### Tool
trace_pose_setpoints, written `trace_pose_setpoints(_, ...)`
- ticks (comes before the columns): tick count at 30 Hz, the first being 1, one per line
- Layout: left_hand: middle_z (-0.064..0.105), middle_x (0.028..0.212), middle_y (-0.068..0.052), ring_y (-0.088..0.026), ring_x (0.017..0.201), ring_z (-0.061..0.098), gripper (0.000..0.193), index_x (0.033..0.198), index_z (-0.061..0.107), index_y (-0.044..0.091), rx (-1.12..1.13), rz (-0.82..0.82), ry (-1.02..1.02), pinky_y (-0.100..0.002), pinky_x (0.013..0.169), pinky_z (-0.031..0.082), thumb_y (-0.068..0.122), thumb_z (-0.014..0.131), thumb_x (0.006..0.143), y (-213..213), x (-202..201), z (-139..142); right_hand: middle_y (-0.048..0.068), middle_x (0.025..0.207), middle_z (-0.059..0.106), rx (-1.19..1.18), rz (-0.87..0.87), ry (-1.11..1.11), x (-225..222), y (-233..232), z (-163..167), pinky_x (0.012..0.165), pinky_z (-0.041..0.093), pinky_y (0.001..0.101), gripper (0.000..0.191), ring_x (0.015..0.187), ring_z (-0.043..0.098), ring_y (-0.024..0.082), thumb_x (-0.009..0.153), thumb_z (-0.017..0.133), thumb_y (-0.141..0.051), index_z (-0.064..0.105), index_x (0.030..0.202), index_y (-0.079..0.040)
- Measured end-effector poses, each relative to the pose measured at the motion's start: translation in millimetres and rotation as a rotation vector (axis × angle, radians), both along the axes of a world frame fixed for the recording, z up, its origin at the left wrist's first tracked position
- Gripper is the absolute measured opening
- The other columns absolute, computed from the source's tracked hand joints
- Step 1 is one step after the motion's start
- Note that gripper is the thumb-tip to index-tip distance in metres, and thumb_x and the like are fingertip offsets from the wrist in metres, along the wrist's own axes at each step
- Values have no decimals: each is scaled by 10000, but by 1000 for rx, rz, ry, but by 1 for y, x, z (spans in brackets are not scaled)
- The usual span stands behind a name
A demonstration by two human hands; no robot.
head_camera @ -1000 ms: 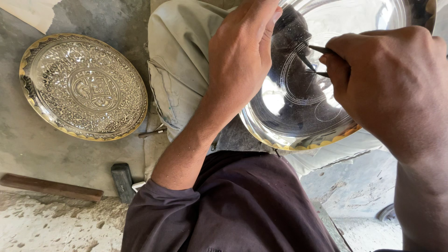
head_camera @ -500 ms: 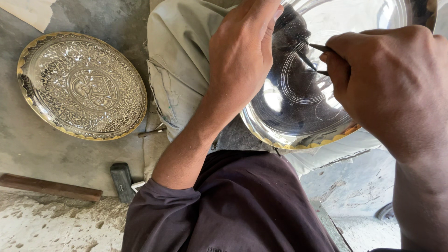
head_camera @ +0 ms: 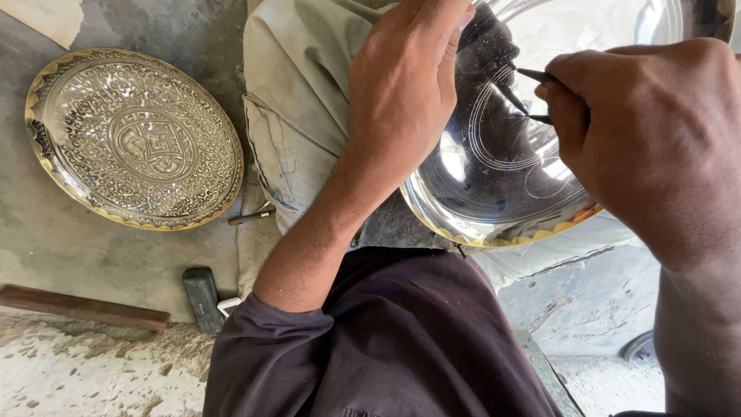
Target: The person sits on the floor holding a polished brass tray on their lap and engraves decorative patterns into its surface using a small handheld chisel, working around the rim and face. They rotate and reposition the tray repeatedly, then place a cord across it and tap a punch with a wooden mallet to continue the decoration.
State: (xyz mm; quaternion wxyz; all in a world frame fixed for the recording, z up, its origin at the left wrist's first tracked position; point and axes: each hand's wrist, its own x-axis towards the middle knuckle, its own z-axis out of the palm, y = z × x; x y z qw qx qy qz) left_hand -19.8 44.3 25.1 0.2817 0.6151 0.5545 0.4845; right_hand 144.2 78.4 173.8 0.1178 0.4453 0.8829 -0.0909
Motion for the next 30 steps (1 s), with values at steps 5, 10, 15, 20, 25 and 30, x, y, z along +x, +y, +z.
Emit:
trace_pose_setpoints(5, 735, 1143, -26, -186, 1017, 743, 235, 1351, 563, 169, -7, -3, 9, -298, 855, 637, 104, 600, 1128, 0, 0, 0, 128, 687, 729, -6, -1, 17, -1, -1, -1, 436, 516, 276, 194, 499, 672, 194, 1018, 700, -138, 805, 934, 1)
trace_pose_setpoints(10, 736, 1147, -30, -191, 1021, 735, 245, 1344, 567, 158, 0, 1, 32, -307, 867, 627, 89, 608, 1113, -1, -1, 1, 126, 675, 724, -5, 2, 5, -1, -1, -1, 420, 505, 273, 207, 480, 660, 188, 1020, 687, -145, 803, 930, 2)
trace_pose_setpoints(15, 735, 1147, -25, -184, 1021, 735, 238, 1337, 572, 157, -6, -5, 35, -308, 876, 622, 85, 613, 1114, -1, -1, 2, 130, 665, 717, -2, -4, 25, -1, -1, 0, 417, 502, 273, 209, 471, 654, 189, 1023, 687, -141, 802, 936, 10)
trace_pose_setpoints(20, 735, 1132, -27, -188, 1007, 734, 236, 1326, 578, 149, -9, -8, 35, -314, 865, 620, 79, 618, 1104, 1, -1, 4, 135, 667, 716, -12, -13, 16, -2, -1, 1, 418, 506, 280, 207, 472, 656, 194, 1023, 687, -141, 801, 943, 12)
trace_pose_setpoints(25, 728, 1101, -19, -185, 1015, 730, 224, 1322, 586, 149, -11, -9, 46, -315, 869, 614, 87, 626, 1110, -2, -1, 1, 143, 680, 720, 5, -3, 42, -3, -1, 2, 424, 512, 280, 197, 488, 666, 200, 1017, 694, -128, 799, 939, 19)
trace_pose_setpoints(30, 714, 1103, -22, -177, 997, 719, 133, 1293, 585, 144, -9, -11, -21, -311, 849, 596, 157, 573, 1162, -6, -2, 3, 118, 649, 702, 70, 18, 29, -13, -8, 4, 397, 476, 266, 195, 457, 633, 180, 1033, 720, -110, 789, 899, 13)
